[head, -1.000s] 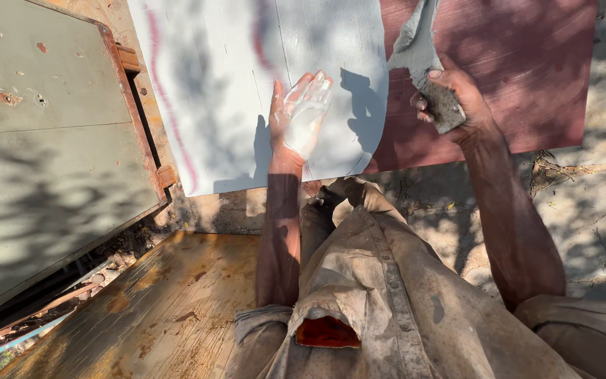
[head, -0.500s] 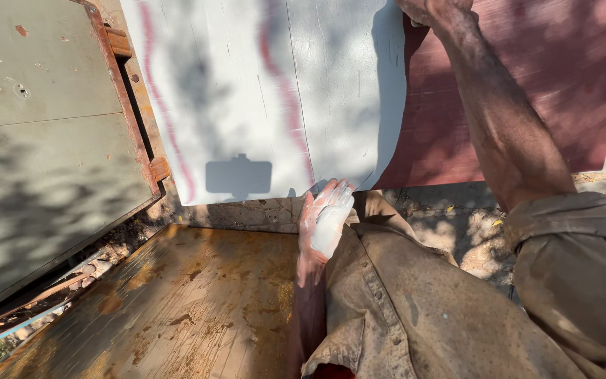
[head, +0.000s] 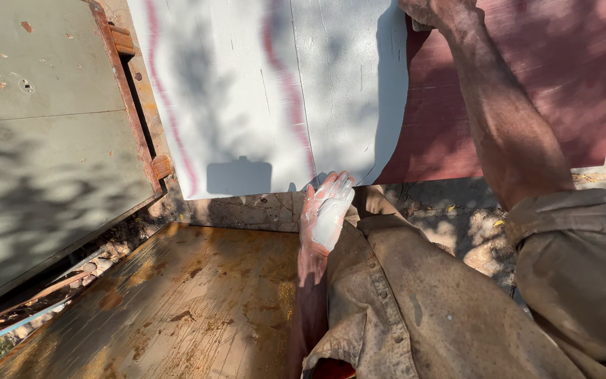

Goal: The person scoops white plaster paste from a molding box and carries handfuls of it to a large board lying on a work surface. They press and spread the plaster over the board's surface by hand, covering the reddish panel with successive handfuls of paste.

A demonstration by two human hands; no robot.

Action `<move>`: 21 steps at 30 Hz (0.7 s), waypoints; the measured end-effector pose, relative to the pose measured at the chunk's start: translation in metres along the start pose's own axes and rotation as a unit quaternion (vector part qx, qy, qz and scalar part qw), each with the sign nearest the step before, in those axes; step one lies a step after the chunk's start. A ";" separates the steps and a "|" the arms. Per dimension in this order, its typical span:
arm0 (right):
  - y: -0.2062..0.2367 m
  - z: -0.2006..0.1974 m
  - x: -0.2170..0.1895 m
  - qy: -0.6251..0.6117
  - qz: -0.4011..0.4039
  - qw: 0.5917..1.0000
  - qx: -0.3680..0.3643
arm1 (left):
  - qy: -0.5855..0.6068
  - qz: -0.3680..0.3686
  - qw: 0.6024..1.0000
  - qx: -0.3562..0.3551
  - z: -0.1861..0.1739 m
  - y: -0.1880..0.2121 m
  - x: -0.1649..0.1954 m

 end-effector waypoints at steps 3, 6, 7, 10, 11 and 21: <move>0.034 0.009 0.013 0.000 -0.011 1.000 0.007 | -0.037 0.005 0.999 -0.019 0.001 0.003 0.005; 0.088 0.026 0.024 0.036 -0.124 0.975 0.183 | -0.076 0.013 0.996 -0.037 0.002 0.009 0.012; 0.109 0.035 0.027 0.051 -0.104 0.979 0.170 | -0.087 0.014 0.995 -0.043 0.001 0.011 0.016; 0.180 0.066 0.032 0.047 -0.035 0.990 0.128 | -0.080 -0.007 0.995 -0.050 -0.006 0.021 0.024; 0.204 0.078 0.031 0.020 -0.012 0.992 0.126 | -0.080 -0.014 0.995 -0.051 -0.011 0.026 0.027; 0.390 0.198 -0.058 0.061 0.006 0.966 0.250 | -0.098 -0.007 0.991 -0.093 -0.086 0.074 0.069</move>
Point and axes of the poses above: each hand's wrist, its own y-axis away from the middle knuckle, its own z-axis out of the palm, x = y × z, the point moved 1 cm from there along -y, towards the middle knuckle, and after that the axes turned 9 degrees about x, right-handed, at the moved point
